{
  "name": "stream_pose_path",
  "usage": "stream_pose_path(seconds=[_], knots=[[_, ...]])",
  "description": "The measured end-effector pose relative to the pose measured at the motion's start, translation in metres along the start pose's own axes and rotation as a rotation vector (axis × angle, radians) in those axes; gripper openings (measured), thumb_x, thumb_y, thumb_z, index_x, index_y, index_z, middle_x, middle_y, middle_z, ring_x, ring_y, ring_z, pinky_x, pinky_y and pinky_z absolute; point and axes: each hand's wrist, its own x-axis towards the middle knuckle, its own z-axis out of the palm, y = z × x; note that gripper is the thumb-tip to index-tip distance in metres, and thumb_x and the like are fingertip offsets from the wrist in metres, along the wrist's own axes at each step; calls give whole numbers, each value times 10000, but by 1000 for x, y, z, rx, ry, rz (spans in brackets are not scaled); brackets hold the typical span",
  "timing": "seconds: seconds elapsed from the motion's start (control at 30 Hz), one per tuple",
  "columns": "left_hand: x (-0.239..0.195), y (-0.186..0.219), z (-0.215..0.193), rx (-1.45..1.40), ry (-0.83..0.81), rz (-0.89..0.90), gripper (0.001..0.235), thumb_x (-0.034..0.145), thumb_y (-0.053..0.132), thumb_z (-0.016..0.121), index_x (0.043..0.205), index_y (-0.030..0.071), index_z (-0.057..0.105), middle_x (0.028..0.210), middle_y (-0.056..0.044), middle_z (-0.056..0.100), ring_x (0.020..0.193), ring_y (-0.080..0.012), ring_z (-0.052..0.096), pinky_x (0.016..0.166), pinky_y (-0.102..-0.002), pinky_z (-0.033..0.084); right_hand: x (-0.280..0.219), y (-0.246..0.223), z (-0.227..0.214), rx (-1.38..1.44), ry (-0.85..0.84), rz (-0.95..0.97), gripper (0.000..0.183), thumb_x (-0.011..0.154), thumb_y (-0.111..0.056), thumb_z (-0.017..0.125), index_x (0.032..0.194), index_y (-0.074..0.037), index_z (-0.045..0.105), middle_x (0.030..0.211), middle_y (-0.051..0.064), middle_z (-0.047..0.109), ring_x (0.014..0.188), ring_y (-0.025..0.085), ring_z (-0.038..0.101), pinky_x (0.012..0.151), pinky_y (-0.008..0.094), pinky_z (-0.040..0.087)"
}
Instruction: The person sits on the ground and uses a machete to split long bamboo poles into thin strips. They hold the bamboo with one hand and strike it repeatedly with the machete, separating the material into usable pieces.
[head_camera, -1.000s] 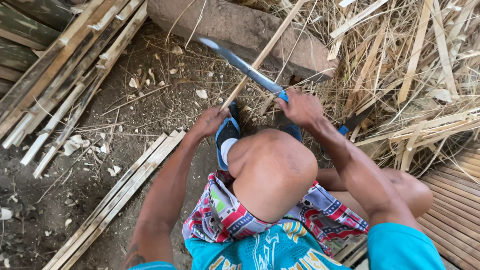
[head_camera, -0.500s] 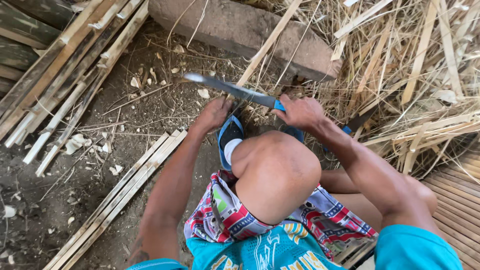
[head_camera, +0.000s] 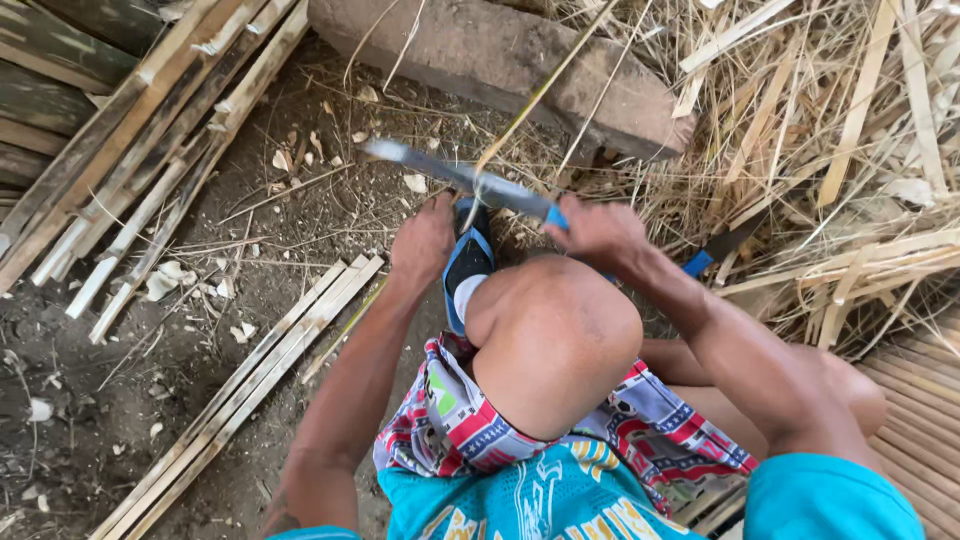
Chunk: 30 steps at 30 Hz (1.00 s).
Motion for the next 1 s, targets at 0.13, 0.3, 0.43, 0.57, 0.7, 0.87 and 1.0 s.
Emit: stream_pose_path(seconds=[0.13, 0.3, 0.43, 0.57, 0.7, 0.87, 1.0], knots=[[1, 2, 6, -43, -85, -95, 260, 1072, 218, 397, 1260, 84, 516, 1037, -276, 694, 853, -495, 696, 727, -606, 553, -6, 1, 7, 32, 138, 45, 591, 1045, -638, 361, 1126, -82, 543, 804, 209, 721, 774, 428, 715, 723, 567, 555], [-36, -30, -1, -32, -47, -56, 250, 1079, 301, 437, 1205, 115, 547, 1047, -212, 718, 811, -422, 722, 678, -542, 578, 7, 54, -27, -150, 149, 86, 561, 1018, -570, 449, 1222, -54, 535, 884, 243, 710, 802, 431, 718, 701, 563, 567], [-45, -45, -5, 181, 154, 14, 252, 1080, 352, 468, 1108, 125, 574, 968, -189, 692, 791, -324, 720, 545, -457, 581, 8, 85, -67, 209, 311, 434, 523, 1113, -504, 391, 1182, -10, 550, 915, 208, 698, 813, 377, 721, 716, 537, 594], [-26, -23, 2, -9, 73, -34, 350, 1031, 367, 476, 1193, 61, 531, 877, -239, 682, 565, -399, 687, 463, -538, 544, -1, 46, -47, 98, 255, 255, 502, 1108, -486, 383, 1168, -13, 539, 874, 204, 708, 795, 383, 714, 774, 557, 558], [-11, -15, 19, 11, 0, -27, 327, 1077, 372, 457, 1102, 52, 518, 735, -251, 684, 634, -454, 684, 567, -575, 541, -12, -15, 6, -29, 34, 5, 552, 1030, -577, 420, 1177, -50, 494, 868, 209, 707, 803, 425, 707, 729, 566, 562], [-19, -16, 16, -62, -81, -61, 321, 1095, 345, 408, 1096, 34, 489, 718, -273, 691, 645, -494, 683, 602, -610, 526, -13, -16, -4, -28, -56, 43, 548, 1064, -574, 362, 1158, -56, 512, 842, 178, 723, 758, 380, 742, 697, 543, 592], [-19, -14, 11, -56, -60, -67, 333, 1090, 373, 409, 1069, 53, 500, 760, -288, 692, 715, -515, 679, 655, -628, 525, -6, -2, -12, -79, 54, -23, 558, 1081, -581, 407, 1155, -46, 548, 861, 208, 706, 751, 385, 707, 696, 529, 567]])
